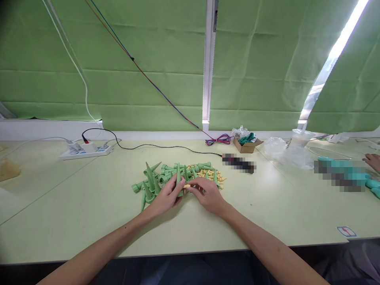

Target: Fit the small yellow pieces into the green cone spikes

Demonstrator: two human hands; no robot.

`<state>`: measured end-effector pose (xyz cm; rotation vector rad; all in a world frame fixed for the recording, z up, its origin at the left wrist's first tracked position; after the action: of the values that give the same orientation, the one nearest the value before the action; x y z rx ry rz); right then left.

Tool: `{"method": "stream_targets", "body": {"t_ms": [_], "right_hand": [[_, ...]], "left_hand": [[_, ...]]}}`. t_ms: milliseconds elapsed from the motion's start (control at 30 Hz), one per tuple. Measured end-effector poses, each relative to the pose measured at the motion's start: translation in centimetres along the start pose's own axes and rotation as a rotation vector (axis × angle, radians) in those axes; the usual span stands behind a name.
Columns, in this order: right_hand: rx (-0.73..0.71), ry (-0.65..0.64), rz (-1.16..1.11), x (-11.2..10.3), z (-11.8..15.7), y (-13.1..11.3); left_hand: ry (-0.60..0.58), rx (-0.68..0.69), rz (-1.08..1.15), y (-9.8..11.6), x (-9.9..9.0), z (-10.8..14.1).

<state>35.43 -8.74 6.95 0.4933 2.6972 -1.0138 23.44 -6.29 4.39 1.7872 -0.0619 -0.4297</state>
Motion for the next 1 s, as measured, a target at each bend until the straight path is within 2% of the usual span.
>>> {"method": "stream_targets", "body": {"t_ms": [267, 667, 1000], "right_hand": [[-0.002, -0.011, -0.003, 0.1, 0.0, -0.1], [-0.043, 0.031, -0.025, -0.2, 0.1, -0.5], [-0.104, 0.063, -0.085, -0.6, 0.0, -0.9]], "left_hand": [[0.035, 0.007, -0.08, -0.3, -0.4, 0.1], [-0.063, -0.097, 0.169, -1.5, 0.6, 0.0], [-0.094, -0.121, 0.293, -0.6, 1.1, 0.0]]}}
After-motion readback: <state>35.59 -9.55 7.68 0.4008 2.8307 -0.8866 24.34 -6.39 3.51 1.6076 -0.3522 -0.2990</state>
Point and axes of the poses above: each hand's wrist, its own z-axis away from the middle knuckle, its own x-axis out of the palm, y = z × x, the point moved 9 cm from there along -z, towards the middle knuckle, and after that the axes turned 10 degrees about y, right-handed, at the moved point
